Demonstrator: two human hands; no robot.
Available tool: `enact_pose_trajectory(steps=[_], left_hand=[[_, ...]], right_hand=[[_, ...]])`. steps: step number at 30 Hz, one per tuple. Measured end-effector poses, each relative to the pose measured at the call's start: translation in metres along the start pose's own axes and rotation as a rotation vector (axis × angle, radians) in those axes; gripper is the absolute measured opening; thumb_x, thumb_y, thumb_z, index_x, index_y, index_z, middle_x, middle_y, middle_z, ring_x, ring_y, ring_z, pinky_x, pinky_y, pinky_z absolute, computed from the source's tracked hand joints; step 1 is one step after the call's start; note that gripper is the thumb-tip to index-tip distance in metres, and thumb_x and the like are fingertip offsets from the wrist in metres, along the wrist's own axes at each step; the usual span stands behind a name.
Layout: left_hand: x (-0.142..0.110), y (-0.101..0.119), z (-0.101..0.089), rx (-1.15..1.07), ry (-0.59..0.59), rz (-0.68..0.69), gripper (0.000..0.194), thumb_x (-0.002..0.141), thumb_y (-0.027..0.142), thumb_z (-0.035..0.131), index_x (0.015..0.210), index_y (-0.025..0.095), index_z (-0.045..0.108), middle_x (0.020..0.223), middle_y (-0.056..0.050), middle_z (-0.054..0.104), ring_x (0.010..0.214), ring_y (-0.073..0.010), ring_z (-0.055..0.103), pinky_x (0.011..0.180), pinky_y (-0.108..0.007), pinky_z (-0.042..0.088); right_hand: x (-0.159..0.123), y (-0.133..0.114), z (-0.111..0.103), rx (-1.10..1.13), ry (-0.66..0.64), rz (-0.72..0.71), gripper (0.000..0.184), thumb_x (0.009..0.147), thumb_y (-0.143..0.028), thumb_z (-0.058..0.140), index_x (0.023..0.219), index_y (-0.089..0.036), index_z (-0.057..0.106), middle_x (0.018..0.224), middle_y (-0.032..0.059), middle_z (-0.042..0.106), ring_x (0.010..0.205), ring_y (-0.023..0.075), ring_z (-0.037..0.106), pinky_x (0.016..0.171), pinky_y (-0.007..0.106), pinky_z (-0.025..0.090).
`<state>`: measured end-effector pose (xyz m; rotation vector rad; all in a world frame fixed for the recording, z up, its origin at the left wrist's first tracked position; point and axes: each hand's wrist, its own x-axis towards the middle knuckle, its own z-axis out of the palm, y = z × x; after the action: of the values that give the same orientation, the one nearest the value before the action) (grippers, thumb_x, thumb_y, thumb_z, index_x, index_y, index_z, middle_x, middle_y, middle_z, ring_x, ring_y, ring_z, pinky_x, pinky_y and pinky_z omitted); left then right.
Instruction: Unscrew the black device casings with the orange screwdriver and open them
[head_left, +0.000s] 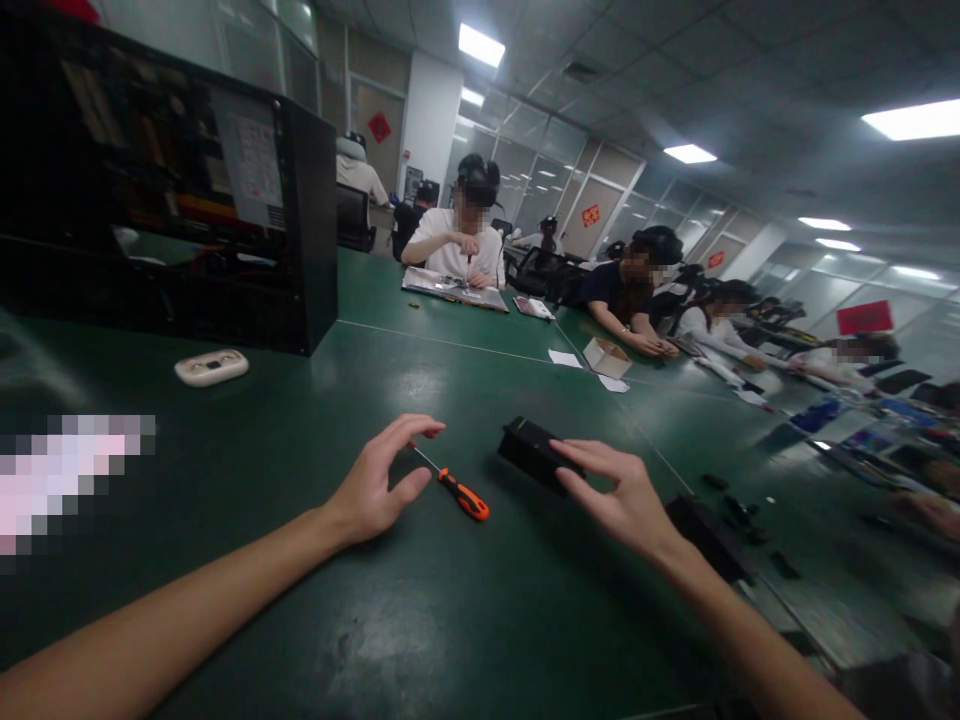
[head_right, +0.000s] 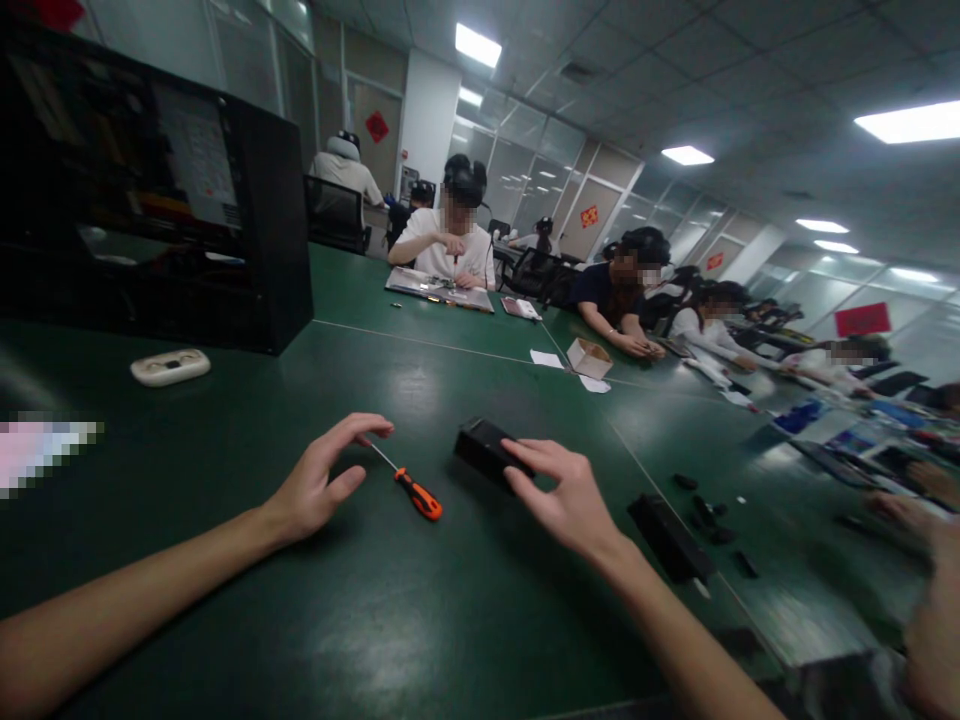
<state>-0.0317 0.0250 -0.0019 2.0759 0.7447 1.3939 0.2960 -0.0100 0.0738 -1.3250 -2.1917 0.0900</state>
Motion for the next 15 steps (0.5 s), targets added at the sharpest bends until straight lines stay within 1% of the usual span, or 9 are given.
enact_pose_trajectory(steps=[2,3,4,6,8,10,12,14,15], left_hand=[[0.0,0.002,-0.004,-0.053,0.001,0.058,0.047,0.096,0.047,0.049,0.132,0.017,0.054,0.128,-0.014,0.059,0.117,-0.0299,0.058,0.094,-0.041,0.049],[0.001,0.003,-0.006,-0.064,-0.012,0.088,0.047,0.094,0.046,0.051,0.131,0.017,0.054,0.126,-0.014,0.06,0.116,-0.0299,0.058,0.093,-0.041,0.049],[0.001,0.004,-0.008,-0.063,-0.035,0.115,0.045,0.093,0.044,0.053,0.129,0.017,0.056,0.123,-0.014,0.061,0.113,-0.0295,0.059,0.092,-0.041,0.05],[0.002,0.005,-0.011,-0.035,-0.08,0.143,0.038,0.09,0.037,0.058,0.122,0.017,0.059,0.117,-0.012,0.064,0.107,-0.0274,0.061,0.088,-0.038,0.051],[0.002,0.005,-0.013,-0.004,-0.116,0.14,0.032,0.087,0.029,0.06,0.117,0.017,0.062,0.112,-0.011,0.065,0.101,-0.0255,0.063,0.085,-0.037,0.052],[0.002,0.004,-0.012,0.023,-0.163,0.128,0.029,0.086,0.024,0.061,0.115,0.017,0.063,0.109,-0.011,0.066,0.099,-0.0244,0.064,0.087,-0.037,0.053],[0.002,0.003,-0.011,0.055,-0.209,0.119,0.029,0.086,0.02,0.062,0.114,0.017,0.062,0.108,-0.01,0.067,0.1,-0.0237,0.064,0.091,-0.038,0.052],[0.002,0.001,-0.009,0.096,-0.235,0.102,0.029,0.087,0.018,0.063,0.115,0.018,0.063,0.109,-0.009,0.067,0.102,-0.0228,0.064,0.094,-0.037,0.051],[0.003,0.0,-0.009,0.117,-0.24,0.088,0.029,0.087,0.018,0.064,0.116,0.018,0.063,0.11,-0.009,0.067,0.103,-0.0224,0.064,0.094,-0.037,0.051]], right_hand=[[0.005,-0.042,0.026,0.109,-0.055,-0.167,0.035,0.091,-0.031,0.063,0.124,-0.024,0.071,0.117,0.0083,0.074,0.102,0.0231,0.07,0.087,0.04,0.057],[0.008,-0.057,0.04,0.143,-0.081,-0.231,0.036,0.09,-0.03,0.064,0.124,-0.023,0.07,0.117,0.0087,0.074,0.101,0.0229,0.07,0.087,0.04,0.056],[0.011,-0.068,0.054,0.169,-0.099,-0.278,0.037,0.088,-0.03,0.065,0.124,-0.022,0.07,0.116,0.0091,0.074,0.101,0.0232,0.07,0.087,0.041,0.055],[0.016,-0.078,0.081,0.206,-0.131,-0.331,0.039,0.087,-0.031,0.066,0.125,-0.021,0.068,0.116,0.0096,0.074,0.104,0.0243,0.069,0.089,0.042,0.053],[0.02,-0.075,0.104,0.241,-0.146,-0.339,0.041,0.087,-0.031,0.066,0.127,-0.019,0.065,0.118,0.0098,0.073,0.109,0.0243,0.067,0.093,0.042,0.051],[0.023,-0.066,0.117,0.257,-0.16,-0.338,0.045,0.088,-0.032,0.066,0.131,-0.019,0.061,0.123,0.0099,0.071,0.115,0.0241,0.063,0.1,0.043,0.049],[0.023,-0.056,0.119,0.235,-0.188,-0.355,0.054,0.088,-0.038,0.069,0.137,-0.018,0.056,0.13,0.0109,0.066,0.122,0.0259,0.057,0.105,0.045,0.045],[0.022,-0.047,0.113,0.195,-0.246,-0.359,0.068,0.086,-0.045,0.071,0.145,-0.019,0.048,0.14,0.0132,0.058,0.13,0.028,0.05,0.109,0.047,0.043],[0.022,-0.042,0.109,0.182,-0.268,-0.337,0.071,0.087,-0.045,0.071,0.148,-0.018,0.044,0.144,0.0145,0.054,0.132,0.028,0.048,0.11,0.046,0.042]])
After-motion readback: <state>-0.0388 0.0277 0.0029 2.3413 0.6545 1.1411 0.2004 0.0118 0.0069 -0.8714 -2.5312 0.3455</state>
